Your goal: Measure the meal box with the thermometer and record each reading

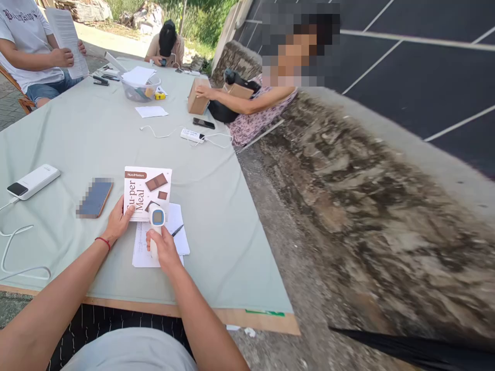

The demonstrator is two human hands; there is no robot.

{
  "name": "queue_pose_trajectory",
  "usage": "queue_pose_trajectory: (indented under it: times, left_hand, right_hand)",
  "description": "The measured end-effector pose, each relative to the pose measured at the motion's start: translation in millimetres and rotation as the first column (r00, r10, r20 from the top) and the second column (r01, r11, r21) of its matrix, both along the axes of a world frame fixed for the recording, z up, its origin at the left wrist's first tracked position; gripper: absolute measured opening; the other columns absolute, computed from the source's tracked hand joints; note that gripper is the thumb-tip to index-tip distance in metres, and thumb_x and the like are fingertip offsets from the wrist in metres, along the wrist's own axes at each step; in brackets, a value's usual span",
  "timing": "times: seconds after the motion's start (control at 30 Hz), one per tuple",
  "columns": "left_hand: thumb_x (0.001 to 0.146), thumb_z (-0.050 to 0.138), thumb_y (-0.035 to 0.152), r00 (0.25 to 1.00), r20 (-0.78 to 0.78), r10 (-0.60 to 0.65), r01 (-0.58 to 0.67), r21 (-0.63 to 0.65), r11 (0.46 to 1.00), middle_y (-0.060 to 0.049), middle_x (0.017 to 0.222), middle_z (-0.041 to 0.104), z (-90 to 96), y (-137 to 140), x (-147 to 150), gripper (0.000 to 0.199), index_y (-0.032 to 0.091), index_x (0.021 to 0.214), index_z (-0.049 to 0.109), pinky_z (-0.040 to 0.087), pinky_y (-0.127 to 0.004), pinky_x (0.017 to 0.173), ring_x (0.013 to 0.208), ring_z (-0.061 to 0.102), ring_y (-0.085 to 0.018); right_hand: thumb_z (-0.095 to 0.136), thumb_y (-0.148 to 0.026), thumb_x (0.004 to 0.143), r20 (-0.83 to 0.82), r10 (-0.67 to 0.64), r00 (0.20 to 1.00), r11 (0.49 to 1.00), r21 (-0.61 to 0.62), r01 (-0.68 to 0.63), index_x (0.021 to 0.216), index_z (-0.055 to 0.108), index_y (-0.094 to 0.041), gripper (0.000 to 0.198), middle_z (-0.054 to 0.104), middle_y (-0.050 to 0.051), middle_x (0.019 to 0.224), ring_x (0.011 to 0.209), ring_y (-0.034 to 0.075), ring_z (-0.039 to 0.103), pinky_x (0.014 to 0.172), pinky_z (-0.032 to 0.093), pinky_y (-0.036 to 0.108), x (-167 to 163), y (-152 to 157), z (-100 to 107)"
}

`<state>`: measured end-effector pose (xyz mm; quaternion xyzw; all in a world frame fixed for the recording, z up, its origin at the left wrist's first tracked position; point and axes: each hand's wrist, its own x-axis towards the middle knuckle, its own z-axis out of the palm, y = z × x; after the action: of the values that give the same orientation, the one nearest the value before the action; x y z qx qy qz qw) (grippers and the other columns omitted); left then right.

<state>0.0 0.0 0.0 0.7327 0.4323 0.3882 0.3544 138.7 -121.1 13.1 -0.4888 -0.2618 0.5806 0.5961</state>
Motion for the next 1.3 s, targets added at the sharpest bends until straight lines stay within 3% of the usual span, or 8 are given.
queue_pose_trajectory:
  times: [0.53,0.77,0.87,1.0,1.3]
  left_hand:
    - [0.092,0.046,0.062,0.999,0.035,-0.006,0.007,-0.011,1.0,-0.011,0.126,0.064,3.5,-1.1,-0.6,0.057,0.02,0.131,0.05,0.046,-0.044,0.096,0.111,0.061,-0.029]
    - [0.074,0.072,0.06,0.998,0.054,0.03,-0.023,-0.11,0.994,-0.009,0.126,0.064,2.1,1.1,-0.3,0.071,0.023,0.131,0.051,0.048,-0.047,0.096,0.114,0.06,-0.032]
    - [0.076,0.071,0.058,0.998,0.041,0.049,-0.045,-0.1,0.994,-0.009,0.128,0.063,3.6,0.1,-0.3,0.069,0.024,0.132,0.051,0.047,-0.048,0.098,0.117,0.059,-0.033]
    - [0.081,0.066,0.059,0.999,0.011,0.033,-0.032,-0.079,0.996,-0.009,0.127,0.064,8.4,-1.3,-0.3,0.063,0.024,0.132,0.051,0.048,-0.048,0.096,0.115,0.06,-0.033]
    - [0.079,0.066,0.062,0.999,0.012,0.048,-0.046,-0.088,0.995,-0.008,0.124,0.066,12.8,3.5,-2.8,0.067,0.023,0.131,0.052,0.049,-0.046,0.094,0.11,0.062,-0.032]
  right_hand:
    - [0.069,-0.05,0.07,0.065,-0.05,0.997,0.999,-0.009,0.051,0.085,0.056,-0.021,0.034,0.053,-0.005,0.064,0.058,0.013,0.047,0.055,0.039,0.027,-4.5,0.2,0.6]
    - [0.069,-0.05,0.073,0.048,-0.05,0.998,0.999,0.021,0.049,0.09,0.058,-0.021,0.035,0.054,-0.005,0.063,0.057,0.013,0.048,0.054,0.04,0.027,-5.8,2.4,-4.1]
    - [0.07,-0.049,0.072,0.035,-0.021,0.999,0.999,0.031,0.02,0.089,0.057,-0.021,0.035,0.055,-0.005,0.063,0.056,0.013,0.049,0.055,0.042,0.027,-4.9,2.8,-3.0]
    - [0.074,-0.049,0.068,0.044,-0.038,0.998,0.999,0.029,0.036,0.09,0.056,-0.021,0.04,0.057,-0.005,0.064,0.055,0.013,0.051,0.057,0.044,0.028,3.1,-5.8,7.6]
    - [0.072,-0.046,0.075,0.236,-0.246,0.94,0.967,0.119,0.223,0.093,0.057,-0.02,0.035,0.054,-0.005,0.064,0.058,0.012,0.048,0.056,0.04,0.026,37.7,-47.2,40.1]
